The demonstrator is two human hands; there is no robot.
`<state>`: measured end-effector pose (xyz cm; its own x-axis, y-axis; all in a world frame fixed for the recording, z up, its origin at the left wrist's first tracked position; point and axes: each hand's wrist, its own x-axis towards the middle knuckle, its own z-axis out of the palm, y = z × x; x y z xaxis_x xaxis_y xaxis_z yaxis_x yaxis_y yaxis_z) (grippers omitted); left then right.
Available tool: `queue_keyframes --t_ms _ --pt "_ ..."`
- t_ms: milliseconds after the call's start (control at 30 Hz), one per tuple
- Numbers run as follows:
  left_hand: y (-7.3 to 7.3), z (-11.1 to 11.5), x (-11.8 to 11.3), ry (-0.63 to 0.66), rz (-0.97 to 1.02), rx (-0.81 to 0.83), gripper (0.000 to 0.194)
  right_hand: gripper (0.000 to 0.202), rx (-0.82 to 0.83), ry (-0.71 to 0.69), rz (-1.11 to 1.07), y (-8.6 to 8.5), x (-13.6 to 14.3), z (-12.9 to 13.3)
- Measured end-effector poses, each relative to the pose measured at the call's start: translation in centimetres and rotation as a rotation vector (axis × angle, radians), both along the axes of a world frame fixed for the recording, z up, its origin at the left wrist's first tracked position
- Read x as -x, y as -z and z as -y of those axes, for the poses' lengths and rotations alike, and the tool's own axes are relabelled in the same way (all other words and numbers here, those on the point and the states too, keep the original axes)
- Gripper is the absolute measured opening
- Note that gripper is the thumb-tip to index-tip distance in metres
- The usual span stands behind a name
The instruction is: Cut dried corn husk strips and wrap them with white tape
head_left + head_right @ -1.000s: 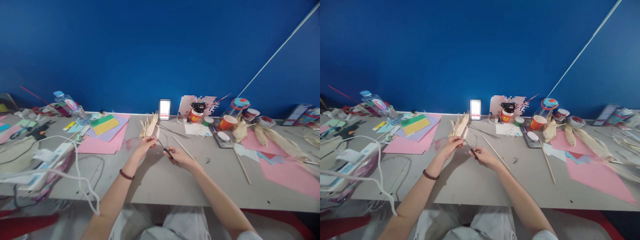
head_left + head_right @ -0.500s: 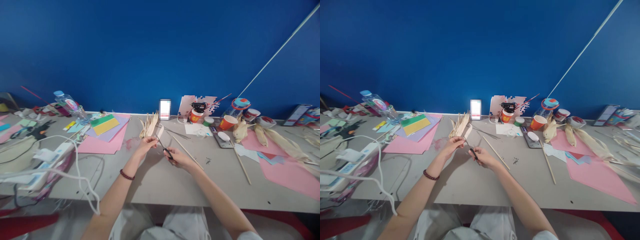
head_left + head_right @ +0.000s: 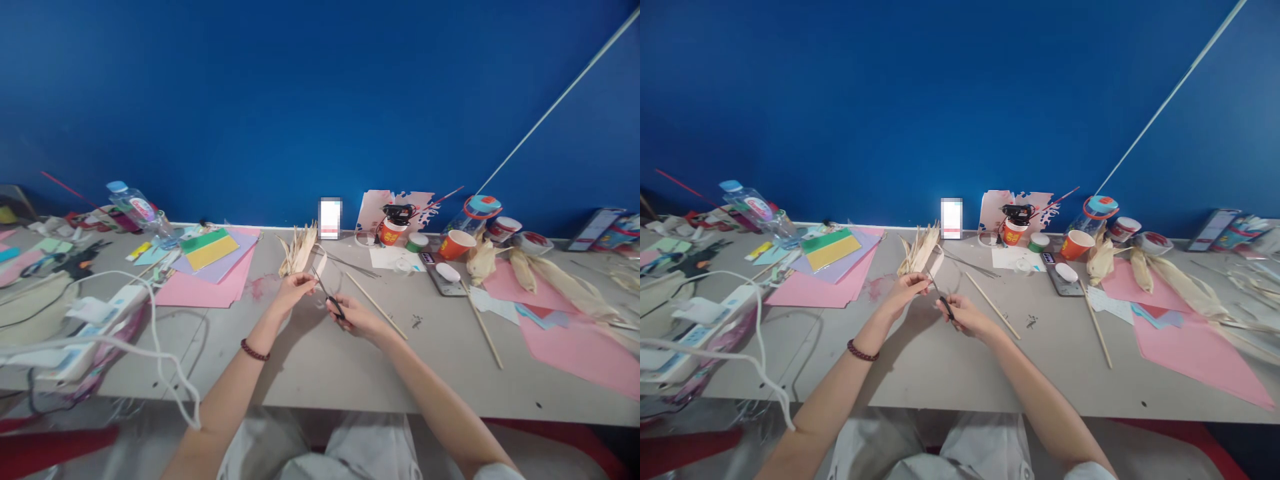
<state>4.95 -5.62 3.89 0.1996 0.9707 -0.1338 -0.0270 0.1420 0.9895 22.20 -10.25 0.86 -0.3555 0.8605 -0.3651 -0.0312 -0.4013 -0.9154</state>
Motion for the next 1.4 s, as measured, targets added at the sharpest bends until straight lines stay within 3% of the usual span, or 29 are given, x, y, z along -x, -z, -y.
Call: queue_keyframes --t_ms 200,500,833,1167,1400 --pt "-0.1 0.1 0.0 0.02 -0.027 -0.016 0.025 0.045 -0.048 0.023 0.088 -0.1 -0.1 0.0" --pt "0.0 0.2 -0.3 -0.005 -0.043 -0.012 0.023 0.045 -0.088 0.022 0.193 -2.2 0.2 0.7" --pt "0.0 0.1 -0.3 -0.011 -0.039 0.002 0.021 0.048 -0.048 0.043 0.075 -0.4 0.0 0.0" --pt "0.4 0.0 -0.4 -0.041 0.041 0.003 0.017 0.042 -0.005 0.026 -0.004 -0.4 -0.4 -0.1" --pt "1.3 -0.4 -0.5 -0.177 0.058 -0.069 0.018 0.035 -0.023 0.002 0.015 0.1 -0.7 -0.1"
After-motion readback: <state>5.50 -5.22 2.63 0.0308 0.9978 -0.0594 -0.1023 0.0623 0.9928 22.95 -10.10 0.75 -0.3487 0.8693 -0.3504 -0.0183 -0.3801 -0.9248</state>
